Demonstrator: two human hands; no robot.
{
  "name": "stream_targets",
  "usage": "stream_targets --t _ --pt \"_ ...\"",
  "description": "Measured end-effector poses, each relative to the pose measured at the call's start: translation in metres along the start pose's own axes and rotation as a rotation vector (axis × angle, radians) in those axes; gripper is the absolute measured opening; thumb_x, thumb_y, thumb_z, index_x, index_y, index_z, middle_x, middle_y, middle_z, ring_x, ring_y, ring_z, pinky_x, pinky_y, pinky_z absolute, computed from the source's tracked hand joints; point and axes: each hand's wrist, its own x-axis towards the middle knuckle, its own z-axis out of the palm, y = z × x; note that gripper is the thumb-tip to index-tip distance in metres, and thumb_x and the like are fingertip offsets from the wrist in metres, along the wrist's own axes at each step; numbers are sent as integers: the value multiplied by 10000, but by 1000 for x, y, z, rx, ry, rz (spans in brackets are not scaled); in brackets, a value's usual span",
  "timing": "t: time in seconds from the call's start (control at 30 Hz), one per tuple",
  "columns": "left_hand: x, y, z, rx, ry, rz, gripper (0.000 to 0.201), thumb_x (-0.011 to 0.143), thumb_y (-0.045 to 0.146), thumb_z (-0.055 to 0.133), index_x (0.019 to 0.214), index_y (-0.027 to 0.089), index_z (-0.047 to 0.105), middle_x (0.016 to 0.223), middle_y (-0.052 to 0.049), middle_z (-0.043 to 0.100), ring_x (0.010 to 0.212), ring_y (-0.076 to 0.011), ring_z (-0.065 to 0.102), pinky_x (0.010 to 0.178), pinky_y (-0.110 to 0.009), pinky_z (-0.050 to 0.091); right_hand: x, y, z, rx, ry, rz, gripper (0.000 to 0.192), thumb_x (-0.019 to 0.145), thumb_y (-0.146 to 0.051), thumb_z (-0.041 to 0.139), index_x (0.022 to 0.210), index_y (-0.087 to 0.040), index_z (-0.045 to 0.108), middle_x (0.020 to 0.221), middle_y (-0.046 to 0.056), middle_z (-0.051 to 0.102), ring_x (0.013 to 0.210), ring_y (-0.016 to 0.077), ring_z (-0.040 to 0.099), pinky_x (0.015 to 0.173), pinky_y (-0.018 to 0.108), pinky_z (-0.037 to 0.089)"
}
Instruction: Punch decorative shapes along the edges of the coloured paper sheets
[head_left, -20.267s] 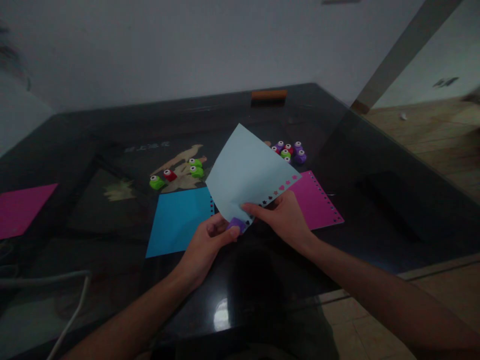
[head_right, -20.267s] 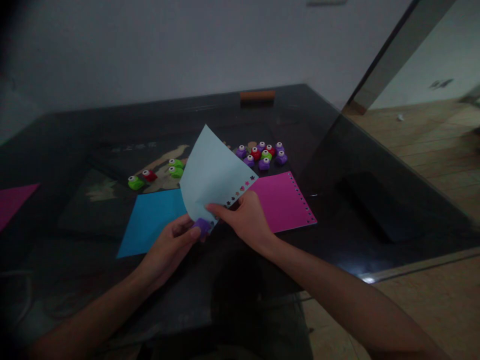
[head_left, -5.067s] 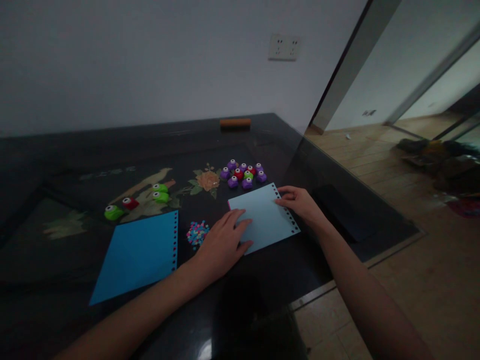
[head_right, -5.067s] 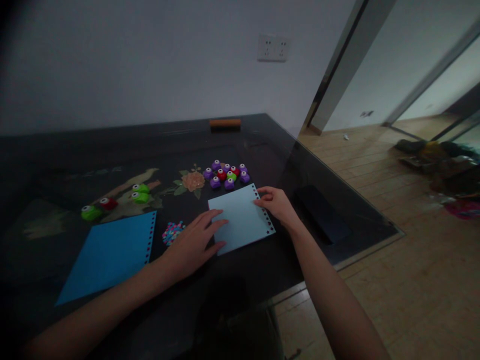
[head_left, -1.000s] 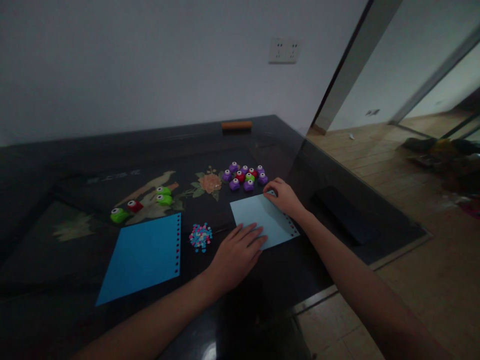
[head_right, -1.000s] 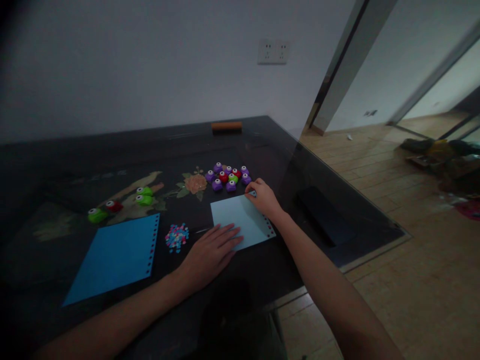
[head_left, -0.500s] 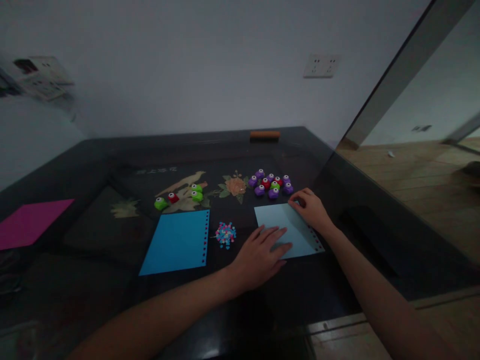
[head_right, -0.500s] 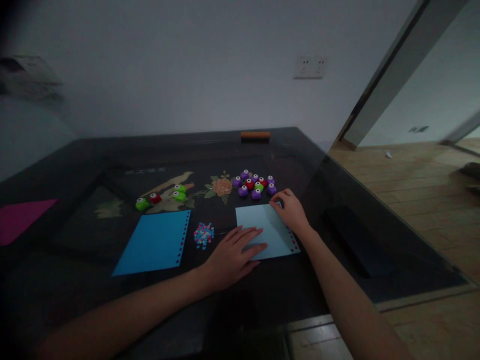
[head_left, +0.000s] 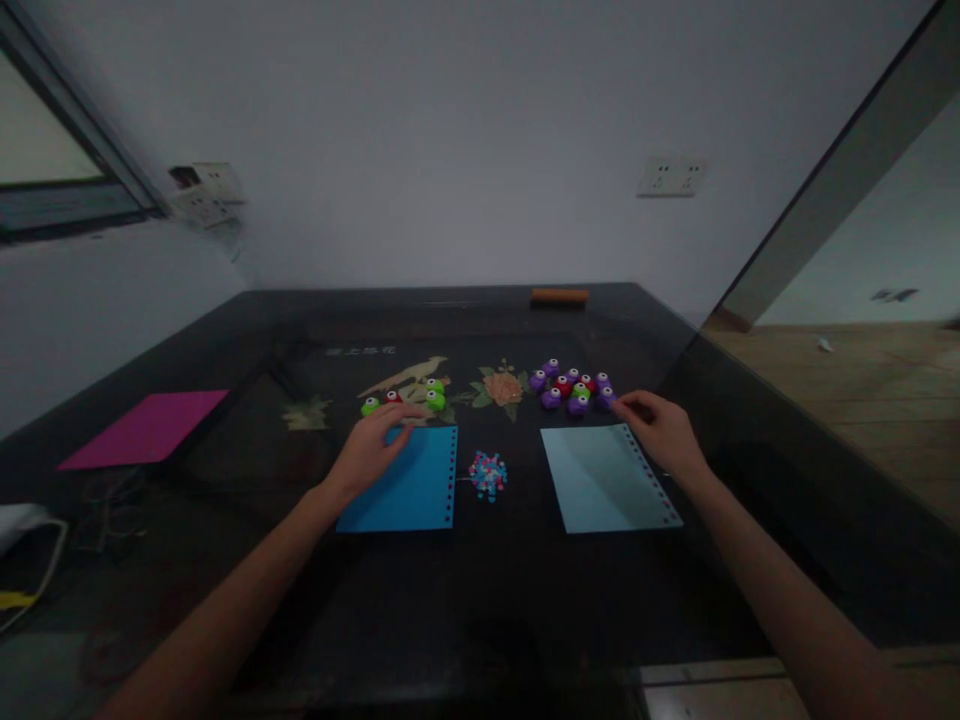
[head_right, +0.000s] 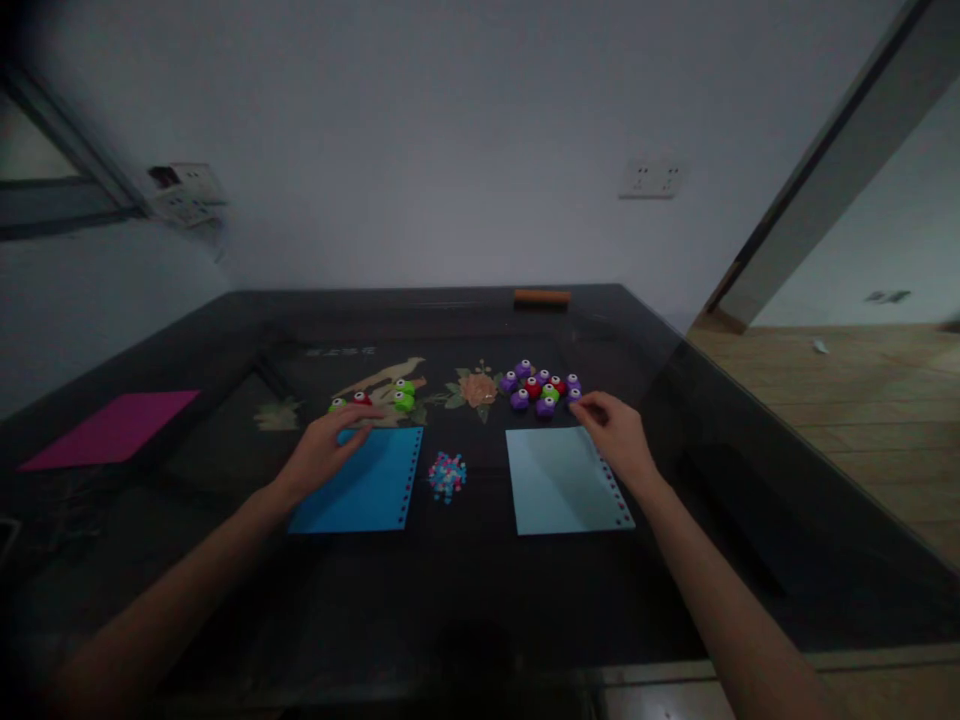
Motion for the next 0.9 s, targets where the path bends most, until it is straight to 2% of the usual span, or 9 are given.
stream_targets --t 0.07,0.17,0.3,0.4,0.5,0.6,0.73,0.9 --pt "-8 -28 -6 10 -15 -67 214 863 235 444 1003 208 604 1050 -59 654 1012 -215 600 924 -418 453 3 -24 9 48 -72 -50 157 783 -331 566 806 -195 640 784 48 670 702 196 616 652 320 466" --pt "-15 -50 -9 6 -49 -100 236 865 260 443 1032 203 600 1090 -71 641 1046 -222 586 938 -411 441 6 -65 32 73 -224 -146 122 812 -269 546 812 -193 641 815 45 679 711 180 616 651 307 465" --pt "-17 -59 -12 11 -115 -71 252 879 279 432 1061 207 591 1106 -67 621 1072 -214 562 954 -413 420 8 -115 76 48 -462 -289 93 799 -166 570 841 -186 650 822 41 682 739 176 620 657 297 463" --pt "-18 -59 -13 28 -156 -65 273 883 295 436 1085 183 582 1116 -88 598 1082 -226 541 955 -419 407 8 -137 108 -111 -557 -367 91 772 -159 617 854 -173 654 882 73 675 820 216 618 721 334 467" --pt "-19 -58 -12 40 -184 -84 334 862 358 486 1135 178 557 1155 -102 567 1108 -248 511 962 -427 390 7 -144 132 -220 -576 -398 190 767 -187 646 950 -135 637 980 118 649 932 253 595 803 363 455" --pt "-20 -58 -9 55 -215 -126 466 799 442 572 1185 185 533 1191 -114 540 1132 -280 480 960 -439 381 6 -144 147 -282 -572 -438 327 761 -302 675 1011 -100 611 1024 145 613 993 273 560 853 378 434" --pt "-21 -60 -4 113 -232 -153 631 698 471 678 1237 190 505 1220 -136 505 1127 -315 461 938 -462 375 4 -141 157 -304 -555 -444 498 693 -445 711 1025 -96 586 1037 157 573 1019 296 521 838 404 435" --pt "-20 -62 -2 131 -242 -166 623 691 453 687 1237 211 510 1225 -127 494 1135 -317 446 932 -477 362 2 -139 163 -299 -531 -433 532 653 -454 736 1023 -113 563 1030 139 552 1015 297 504 804 398 438"
